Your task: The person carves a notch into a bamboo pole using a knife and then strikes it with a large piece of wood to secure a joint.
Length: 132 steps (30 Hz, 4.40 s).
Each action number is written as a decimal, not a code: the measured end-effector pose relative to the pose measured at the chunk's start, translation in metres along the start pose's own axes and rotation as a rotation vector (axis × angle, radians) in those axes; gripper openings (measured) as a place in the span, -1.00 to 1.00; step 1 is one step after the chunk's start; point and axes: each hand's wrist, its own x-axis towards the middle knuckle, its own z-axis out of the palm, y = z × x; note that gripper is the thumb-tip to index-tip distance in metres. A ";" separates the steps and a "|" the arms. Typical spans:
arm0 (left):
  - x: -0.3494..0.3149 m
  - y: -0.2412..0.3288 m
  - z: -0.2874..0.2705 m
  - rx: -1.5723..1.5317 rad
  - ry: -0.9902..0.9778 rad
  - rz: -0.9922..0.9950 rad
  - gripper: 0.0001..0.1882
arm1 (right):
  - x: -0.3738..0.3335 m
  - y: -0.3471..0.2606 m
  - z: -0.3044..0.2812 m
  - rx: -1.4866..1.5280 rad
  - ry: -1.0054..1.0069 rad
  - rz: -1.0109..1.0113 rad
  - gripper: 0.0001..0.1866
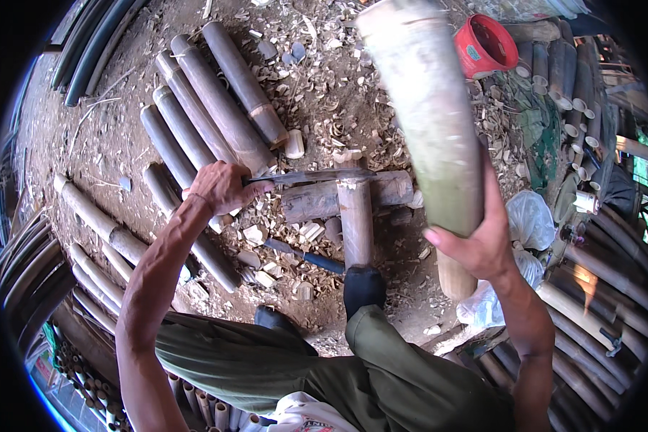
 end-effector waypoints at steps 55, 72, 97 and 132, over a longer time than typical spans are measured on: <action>0.003 0.005 -0.012 0.010 -0.032 0.011 -0.29 | 0.011 0.008 -0.009 -0.104 -0.030 0.099 0.06; 0.009 0.012 -0.015 -0.019 -0.194 -0.076 -0.35 | 0.052 -0.004 -0.015 -0.457 -0.052 -0.111 -0.06; 0.020 0.005 -0.003 0.010 -0.292 -0.022 -0.33 | 0.029 0.000 -0.035 -0.630 -0.031 0.054 0.01; 0.022 -0.001 0.006 -0.026 -0.282 0.046 -0.33 | -0.015 0.021 0.010 -0.833 -0.330 0.223 -0.01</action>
